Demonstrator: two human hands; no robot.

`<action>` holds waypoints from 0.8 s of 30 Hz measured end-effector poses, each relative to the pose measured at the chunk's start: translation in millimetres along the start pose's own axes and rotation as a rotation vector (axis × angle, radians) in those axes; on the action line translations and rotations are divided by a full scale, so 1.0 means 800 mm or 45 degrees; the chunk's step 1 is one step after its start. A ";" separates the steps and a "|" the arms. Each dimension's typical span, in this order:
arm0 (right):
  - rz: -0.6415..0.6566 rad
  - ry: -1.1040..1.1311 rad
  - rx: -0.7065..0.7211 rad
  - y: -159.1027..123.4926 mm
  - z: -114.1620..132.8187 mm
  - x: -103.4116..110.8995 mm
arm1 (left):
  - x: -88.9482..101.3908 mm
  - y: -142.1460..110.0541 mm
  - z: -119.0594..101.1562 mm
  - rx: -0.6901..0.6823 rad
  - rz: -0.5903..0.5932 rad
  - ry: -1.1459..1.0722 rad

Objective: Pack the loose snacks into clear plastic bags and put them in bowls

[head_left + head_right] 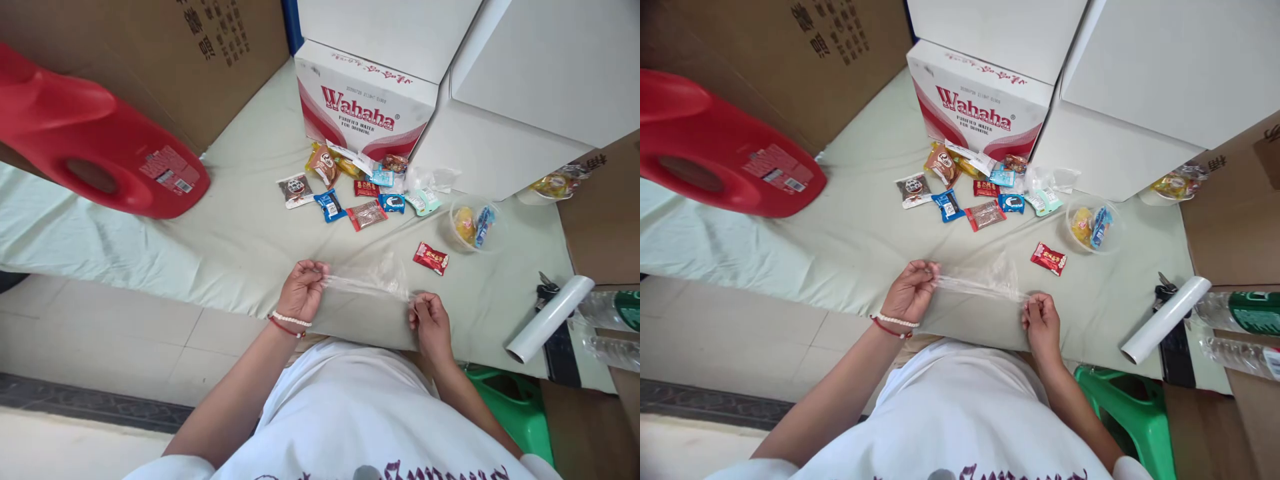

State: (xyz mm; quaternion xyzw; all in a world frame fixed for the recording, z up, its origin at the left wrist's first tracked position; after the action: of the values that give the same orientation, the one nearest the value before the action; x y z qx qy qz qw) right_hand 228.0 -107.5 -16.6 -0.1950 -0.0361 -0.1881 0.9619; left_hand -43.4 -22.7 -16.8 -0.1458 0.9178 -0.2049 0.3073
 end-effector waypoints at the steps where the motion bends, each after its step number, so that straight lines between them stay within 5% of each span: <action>1: 0.025 -0.037 -0.034 -0.001 -0.001 0.006 | 0.003 -0.001 -0.003 0.012 0.005 -0.020; 4: 0.173 -0.227 -0.028 0.002 0.016 0.025 | 0.002 -0.009 -0.011 0.036 0.096 -0.011; 7: 0.316 -0.405 0.219 0.011 0.047 0.034 | -0.014 -0.023 -0.012 0.032 0.301 0.242; 14: 0.441 -0.619 0.241 0.035 0.057 -0.012 | -0.051 -0.045 0.025 -0.537 0.697 1.561; 18: 0.368 -0.461 0.241 0.046 0.049 -0.022 | -0.041 -0.035 0.029 -0.509 0.636 1.529; 24: 0.166 -0.252 0.244 0.064 0.045 -0.015 | -0.008 -0.014 0.003 -0.447 0.148 0.944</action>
State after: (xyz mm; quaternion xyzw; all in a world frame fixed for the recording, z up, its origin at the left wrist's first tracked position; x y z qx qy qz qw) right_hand 236.4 -46.0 -3.6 -0.1218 -0.1359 -0.1007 0.9780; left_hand -34.9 -30.9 -10.1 -0.0601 0.9940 -0.0663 -0.0623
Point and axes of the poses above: each hand's wrist, its own y-axis towards the middle knuckle, its own x-axis out of the back of the hand, z = x × y, the point moved 1 cm from there along y, towards the middle knuckle, and after that the axes turned 2 degrees about -x, right-handed, at the moved point
